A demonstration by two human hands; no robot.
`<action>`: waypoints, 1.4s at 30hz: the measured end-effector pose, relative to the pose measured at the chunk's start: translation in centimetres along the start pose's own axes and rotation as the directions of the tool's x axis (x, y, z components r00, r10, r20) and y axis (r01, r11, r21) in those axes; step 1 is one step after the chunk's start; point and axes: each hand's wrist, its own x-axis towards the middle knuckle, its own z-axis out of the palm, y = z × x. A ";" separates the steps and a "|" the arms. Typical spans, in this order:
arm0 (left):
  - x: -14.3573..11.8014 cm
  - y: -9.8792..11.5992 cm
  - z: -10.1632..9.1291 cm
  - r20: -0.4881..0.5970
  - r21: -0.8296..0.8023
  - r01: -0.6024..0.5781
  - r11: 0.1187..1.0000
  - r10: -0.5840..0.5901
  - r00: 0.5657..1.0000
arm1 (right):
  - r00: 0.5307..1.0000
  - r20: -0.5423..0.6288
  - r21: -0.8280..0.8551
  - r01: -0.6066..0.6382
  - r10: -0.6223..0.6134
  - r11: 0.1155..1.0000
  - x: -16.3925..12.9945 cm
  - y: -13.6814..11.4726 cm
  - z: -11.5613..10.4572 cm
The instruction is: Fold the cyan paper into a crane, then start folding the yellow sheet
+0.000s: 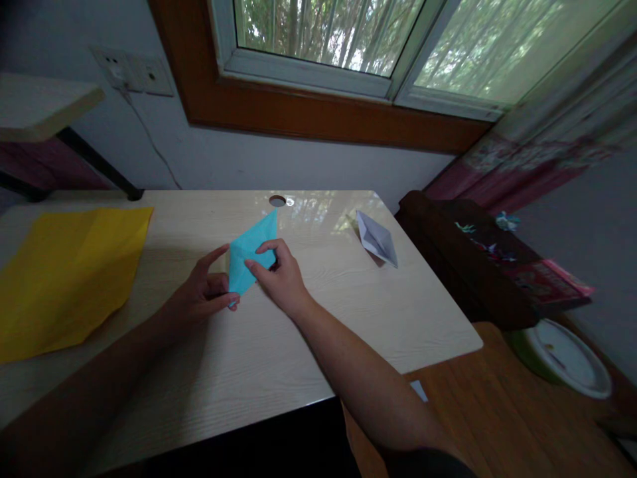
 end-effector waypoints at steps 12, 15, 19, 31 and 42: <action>0.0 -0.5 -0.2 0.006 -0.022 -0.065 0.998 0.065 0.998 | 0.999 0.016 0.016 0.042 -0.043 0.999 0.0 0.4 0.1; 0.0 -0.5 -0.1 0.014 -0.020 -0.061 0.998 0.061 0.998 | 0.998 0.038 -0.009 0.044 -0.043 0.999 -0.1 0.3 0.1; 0.0 -0.6 -0.1 0.021 -0.031 -0.062 0.998 0.063 0.998 | 0.996 0.073 -0.025 0.043 -0.041 0.999 -0.2 0.3 0.2; 0.0 -0.8 -0.2 0.000 -0.042 -0.035 0.998 0.035 0.999 | 0.998 0.062 0.005 0.025 -0.025 1.000 -0.1 0.0 0.2; 0.1 -0.3 0.0 -0.022 -0.099 -0.020 0.995 0.017 1.000 | 0.999 -0.034 -0.019 0.027 -0.028 0.999 -0.1 0.1 0.2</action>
